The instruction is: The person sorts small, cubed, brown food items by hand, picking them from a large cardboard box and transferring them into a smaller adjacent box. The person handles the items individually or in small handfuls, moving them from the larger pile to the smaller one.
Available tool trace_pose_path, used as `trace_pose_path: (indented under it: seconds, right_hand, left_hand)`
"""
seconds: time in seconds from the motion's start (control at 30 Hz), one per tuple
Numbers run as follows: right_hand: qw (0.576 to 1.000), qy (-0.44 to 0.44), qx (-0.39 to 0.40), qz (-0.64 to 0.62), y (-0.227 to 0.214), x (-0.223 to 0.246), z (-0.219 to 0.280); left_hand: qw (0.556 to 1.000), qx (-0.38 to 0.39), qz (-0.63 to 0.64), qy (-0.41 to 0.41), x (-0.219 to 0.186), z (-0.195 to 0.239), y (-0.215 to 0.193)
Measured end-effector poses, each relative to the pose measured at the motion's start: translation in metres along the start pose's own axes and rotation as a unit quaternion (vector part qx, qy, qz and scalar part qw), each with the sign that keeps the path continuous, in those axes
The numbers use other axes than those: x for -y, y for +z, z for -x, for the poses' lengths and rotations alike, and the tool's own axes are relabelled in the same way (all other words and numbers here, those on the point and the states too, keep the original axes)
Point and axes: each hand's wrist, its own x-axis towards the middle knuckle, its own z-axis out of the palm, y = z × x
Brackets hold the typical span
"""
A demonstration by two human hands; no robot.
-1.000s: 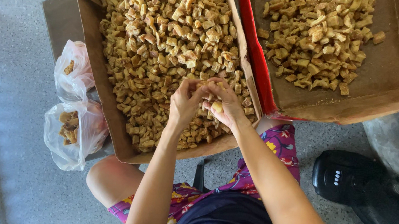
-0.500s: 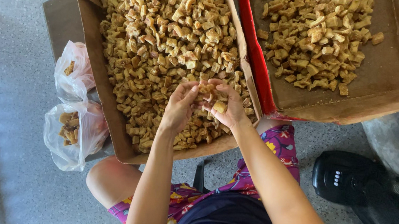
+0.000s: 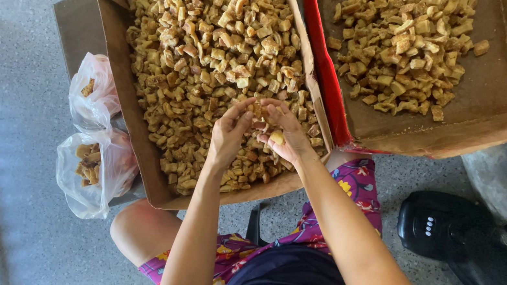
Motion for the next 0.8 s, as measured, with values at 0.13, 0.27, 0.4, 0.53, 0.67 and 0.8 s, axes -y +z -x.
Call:
trace_pose_path:
  seconds: [0.13, 0.27, 0.4, 0.53, 0.67, 0.8]
  right_hand:
    - [0.998, 0.032, 0.025, 0.051, 0.004, 0.001, 0.002]
    - [0.997, 0.019, 0.048, 0.056, -0.007, -0.006, -0.003]
    - [0.999, 0.012, 0.044, 0.012, -0.015, -0.009, -0.006]
    - [0.998, 0.013, 0.042, -0.043, -0.016, -0.008, -0.006]
    - [0.995, 0.001, 0.038, -0.092, -0.011, -0.006, -0.005]
    - [0.987, -0.019, 0.042, -0.155, -0.012, -0.005, -0.003]
  left_hand:
    - [0.997, -0.004, -0.076, -0.013, -0.008, 0.0, -0.001]
    - [0.973, -0.009, -0.222, 0.066, -0.003, -0.004, 0.002]
    - [0.964, -0.032, -0.233, 0.125, 0.001, -0.004, 0.002]
    - [0.984, -0.056, -0.171, 0.02, 0.004, -0.004, 0.014]
    - [0.994, -0.105, 0.012, -0.002, 0.019, -0.011, 0.024]
    - [0.98, -0.163, 0.113, -0.035, 0.028, -0.012, 0.031]
